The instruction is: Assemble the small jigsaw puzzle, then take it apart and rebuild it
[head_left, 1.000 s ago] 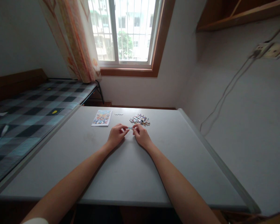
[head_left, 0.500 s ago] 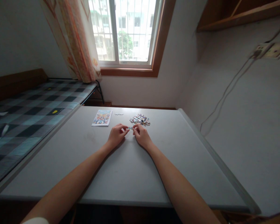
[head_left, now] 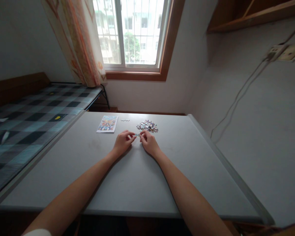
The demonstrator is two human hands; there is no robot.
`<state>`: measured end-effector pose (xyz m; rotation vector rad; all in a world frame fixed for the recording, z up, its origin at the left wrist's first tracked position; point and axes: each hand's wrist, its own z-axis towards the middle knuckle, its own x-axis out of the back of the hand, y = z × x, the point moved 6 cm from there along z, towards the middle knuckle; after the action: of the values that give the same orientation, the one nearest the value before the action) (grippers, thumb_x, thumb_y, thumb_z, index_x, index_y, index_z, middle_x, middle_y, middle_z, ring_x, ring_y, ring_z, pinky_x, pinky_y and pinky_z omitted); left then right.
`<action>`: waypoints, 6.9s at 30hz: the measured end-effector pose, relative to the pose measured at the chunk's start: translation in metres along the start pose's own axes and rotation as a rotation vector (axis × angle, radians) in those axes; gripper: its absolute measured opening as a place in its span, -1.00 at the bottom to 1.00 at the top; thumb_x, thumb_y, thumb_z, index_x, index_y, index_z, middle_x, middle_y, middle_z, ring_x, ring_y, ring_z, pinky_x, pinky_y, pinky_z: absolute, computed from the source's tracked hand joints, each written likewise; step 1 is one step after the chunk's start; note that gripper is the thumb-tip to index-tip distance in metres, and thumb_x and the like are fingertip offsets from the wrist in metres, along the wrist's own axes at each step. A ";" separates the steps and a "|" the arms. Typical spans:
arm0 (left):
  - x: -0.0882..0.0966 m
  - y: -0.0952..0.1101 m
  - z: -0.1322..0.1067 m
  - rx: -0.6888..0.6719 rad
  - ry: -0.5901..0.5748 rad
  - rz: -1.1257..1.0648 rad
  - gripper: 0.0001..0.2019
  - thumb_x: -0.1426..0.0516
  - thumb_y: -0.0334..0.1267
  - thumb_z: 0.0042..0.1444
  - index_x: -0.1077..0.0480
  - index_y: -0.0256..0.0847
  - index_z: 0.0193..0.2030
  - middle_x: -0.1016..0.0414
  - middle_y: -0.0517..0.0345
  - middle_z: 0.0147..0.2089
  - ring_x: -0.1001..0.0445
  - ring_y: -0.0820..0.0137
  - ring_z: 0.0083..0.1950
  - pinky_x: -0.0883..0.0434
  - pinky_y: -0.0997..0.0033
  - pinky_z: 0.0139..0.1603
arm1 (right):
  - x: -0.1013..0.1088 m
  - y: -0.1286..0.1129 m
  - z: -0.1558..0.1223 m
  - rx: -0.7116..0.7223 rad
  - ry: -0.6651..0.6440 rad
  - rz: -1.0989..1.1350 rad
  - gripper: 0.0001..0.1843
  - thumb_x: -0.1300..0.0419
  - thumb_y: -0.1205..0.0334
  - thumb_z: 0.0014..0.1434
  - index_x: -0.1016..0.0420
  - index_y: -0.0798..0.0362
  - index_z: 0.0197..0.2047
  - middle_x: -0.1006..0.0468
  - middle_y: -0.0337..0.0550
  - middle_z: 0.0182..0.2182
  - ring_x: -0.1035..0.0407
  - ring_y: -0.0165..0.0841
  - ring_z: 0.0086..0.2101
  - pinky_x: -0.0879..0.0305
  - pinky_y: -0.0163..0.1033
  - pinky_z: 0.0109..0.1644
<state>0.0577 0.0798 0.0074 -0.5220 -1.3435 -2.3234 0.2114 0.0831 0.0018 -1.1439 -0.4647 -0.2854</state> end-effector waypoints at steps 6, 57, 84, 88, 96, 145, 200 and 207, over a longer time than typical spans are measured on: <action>0.000 0.000 0.000 -0.004 -0.004 0.008 -0.84 -0.19 -0.18 0.08 -0.52 -0.21 -0.28 -0.44 0.19 -0.38 -0.38 0.53 -0.52 -0.34 0.54 -0.47 | 0.000 0.000 0.000 -0.002 0.003 -0.003 -0.89 -0.03 0.20 0.20 -0.33 0.02 -0.26 -0.42 -0.32 -0.55 -0.30 -0.42 -0.52 -0.15 -0.35 -0.36; 0.000 0.001 0.001 -0.009 -0.007 0.020 -0.84 -0.19 -0.18 0.09 -0.52 -0.21 -0.29 -0.45 0.18 -0.38 -0.38 0.53 -0.52 -0.35 0.54 -0.46 | 0.000 0.001 0.000 -0.001 0.000 -0.004 -0.89 -0.03 0.20 0.20 -0.34 0.02 -0.26 -0.43 -0.31 -0.55 -0.32 -0.41 -0.51 -0.17 -0.34 -0.35; 0.000 0.001 0.001 -0.002 -0.004 0.007 -0.86 -0.20 -0.20 0.08 -0.51 -0.22 -0.29 -0.44 0.19 -0.39 -0.37 0.54 -0.52 -0.34 0.54 -0.46 | 0.000 0.000 0.000 0.001 -0.001 0.003 -0.90 -0.03 0.22 0.20 -0.33 0.02 -0.26 -0.41 -0.32 -0.55 -0.31 -0.42 -0.51 -0.16 -0.35 -0.35; -0.001 0.001 0.001 -0.004 -0.007 0.006 -0.86 -0.20 -0.20 0.08 -0.52 -0.22 -0.29 -0.44 0.20 -0.39 -0.37 0.54 -0.52 -0.34 0.54 -0.46 | 0.000 0.000 0.000 -0.002 -0.003 0.003 -0.91 -0.03 0.22 0.19 -0.33 0.02 -0.27 -0.41 -0.32 -0.55 -0.31 -0.41 -0.51 -0.16 -0.34 -0.35; 0.000 0.002 0.000 -0.012 -0.001 0.003 -0.85 -0.20 -0.20 0.08 -0.52 -0.22 -0.30 -0.44 0.19 -0.40 -0.37 0.53 -0.52 -0.34 0.54 -0.47 | 0.000 -0.001 0.000 -0.007 -0.001 -0.005 -0.91 -0.03 0.22 0.20 -0.33 0.01 -0.27 -0.42 -0.32 -0.55 -0.31 -0.42 -0.51 -0.15 -0.34 -0.35; -0.001 -0.001 0.000 -0.006 -0.013 0.010 -0.84 -0.19 -0.18 0.09 -0.52 -0.22 -0.28 -0.45 0.17 -0.37 -0.39 0.52 -0.50 -0.35 0.54 -0.47 | 0.000 0.000 0.000 0.007 0.002 -0.019 -0.89 -0.03 0.23 0.20 -0.34 0.02 -0.26 -0.44 -0.31 -0.53 -0.33 -0.42 -0.50 -0.18 -0.35 -0.34; -0.006 0.000 -0.001 0.070 -0.067 -0.091 -0.82 -0.17 -0.18 0.10 -0.52 -0.21 -0.23 -0.57 0.13 -0.34 -0.51 0.44 -0.45 -0.43 0.51 -0.46 | 0.001 -0.002 0.001 0.037 0.024 0.036 -0.83 -0.09 0.14 0.17 -0.40 0.05 -0.33 -0.49 -0.20 -0.43 -0.34 -0.39 -0.42 -0.25 -0.30 -0.29; -0.005 0.002 0.000 -0.008 -0.036 -0.082 -0.80 -0.15 -0.21 0.13 -0.51 -0.21 -0.16 -0.48 0.10 -0.23 -0.46 0.54 -0.47 -0.40 0.57 -0.45 | 0.059 0.032 0.009 -0.250 0.307 -0.131 -0.79 -0.08 0.13 0.17 -0.46 0.06 -0.27 -0.57 -0.10 -0.33 -0.42 -0.30 -0.30 -0.28 -0.22 -0.14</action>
<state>0.0631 0.0791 0.0063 -0.5225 -1.3971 -2.3961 0.2747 0.1051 0.0081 -1.2874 -0.2359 -0.6368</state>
